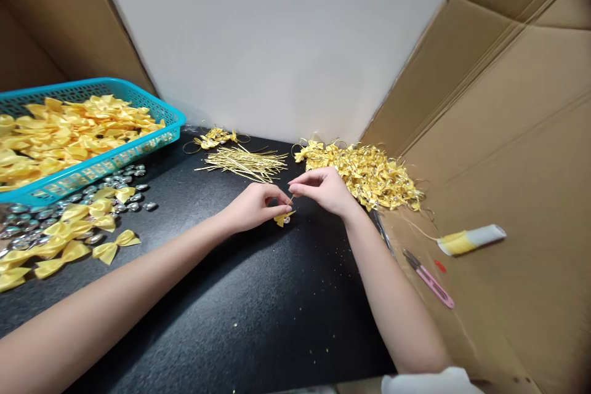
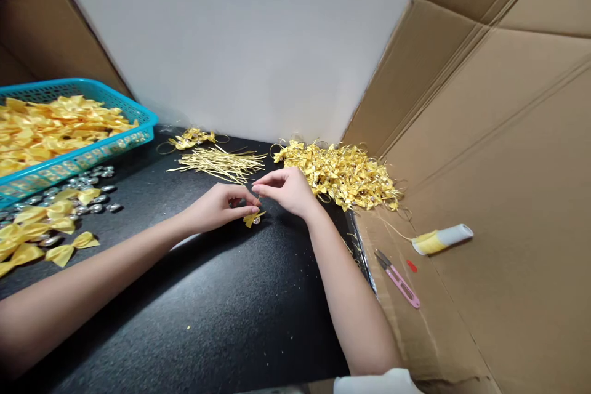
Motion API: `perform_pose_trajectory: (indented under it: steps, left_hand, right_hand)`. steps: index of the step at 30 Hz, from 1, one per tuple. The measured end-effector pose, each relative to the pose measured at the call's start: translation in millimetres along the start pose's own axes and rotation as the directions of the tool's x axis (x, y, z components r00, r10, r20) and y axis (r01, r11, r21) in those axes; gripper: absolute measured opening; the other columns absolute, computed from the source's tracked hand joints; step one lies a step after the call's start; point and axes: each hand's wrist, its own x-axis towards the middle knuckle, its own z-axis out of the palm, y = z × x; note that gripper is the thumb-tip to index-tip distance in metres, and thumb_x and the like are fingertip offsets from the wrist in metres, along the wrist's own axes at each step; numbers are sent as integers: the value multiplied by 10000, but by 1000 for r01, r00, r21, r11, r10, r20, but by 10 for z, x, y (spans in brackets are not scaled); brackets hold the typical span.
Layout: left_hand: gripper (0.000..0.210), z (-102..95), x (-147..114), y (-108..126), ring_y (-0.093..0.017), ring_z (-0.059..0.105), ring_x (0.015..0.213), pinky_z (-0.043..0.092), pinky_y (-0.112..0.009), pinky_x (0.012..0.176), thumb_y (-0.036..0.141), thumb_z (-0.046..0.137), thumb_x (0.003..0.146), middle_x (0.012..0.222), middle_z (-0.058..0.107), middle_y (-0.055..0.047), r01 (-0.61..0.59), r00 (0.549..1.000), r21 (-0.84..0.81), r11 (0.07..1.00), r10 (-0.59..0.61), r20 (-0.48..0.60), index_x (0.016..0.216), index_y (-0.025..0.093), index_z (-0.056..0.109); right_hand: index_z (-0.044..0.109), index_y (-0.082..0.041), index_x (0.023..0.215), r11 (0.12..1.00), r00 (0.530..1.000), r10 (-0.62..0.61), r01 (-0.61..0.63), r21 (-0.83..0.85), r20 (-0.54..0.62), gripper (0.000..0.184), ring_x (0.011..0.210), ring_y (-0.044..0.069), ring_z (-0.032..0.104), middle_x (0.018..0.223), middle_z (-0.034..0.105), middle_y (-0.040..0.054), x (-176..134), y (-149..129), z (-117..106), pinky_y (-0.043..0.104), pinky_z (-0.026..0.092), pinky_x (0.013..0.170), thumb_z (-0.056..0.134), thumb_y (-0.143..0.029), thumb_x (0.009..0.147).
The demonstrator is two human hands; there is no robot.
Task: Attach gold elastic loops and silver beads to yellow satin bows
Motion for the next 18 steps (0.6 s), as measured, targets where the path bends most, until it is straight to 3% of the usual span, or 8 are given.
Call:
perform_pose_trajectory:
  steps: [5,18]
  left_hand:
    - [248,26,75,18,-132,580,567,380,-225,541,359,610,831,663,714,-21,38,997,-2,999,-38,67,784,152,739]
    - [166,-13,60,0,-134,627,581,420,-221,570,275,610,816,692,747,-9,1,995,68,998,-7,98,790,174,740]
  right_hand:
    - [755,-180,734,1000,1000,-16,17,15,-20,111,636,149,672,671,725,19,16,19,-26,322,559,691,763,-261,659]
    - [752,-182,707,998,997,-9,14,65,-80,142,615,139,659,633,711,11,36,25,-104,330,558,690,797,-295,633]
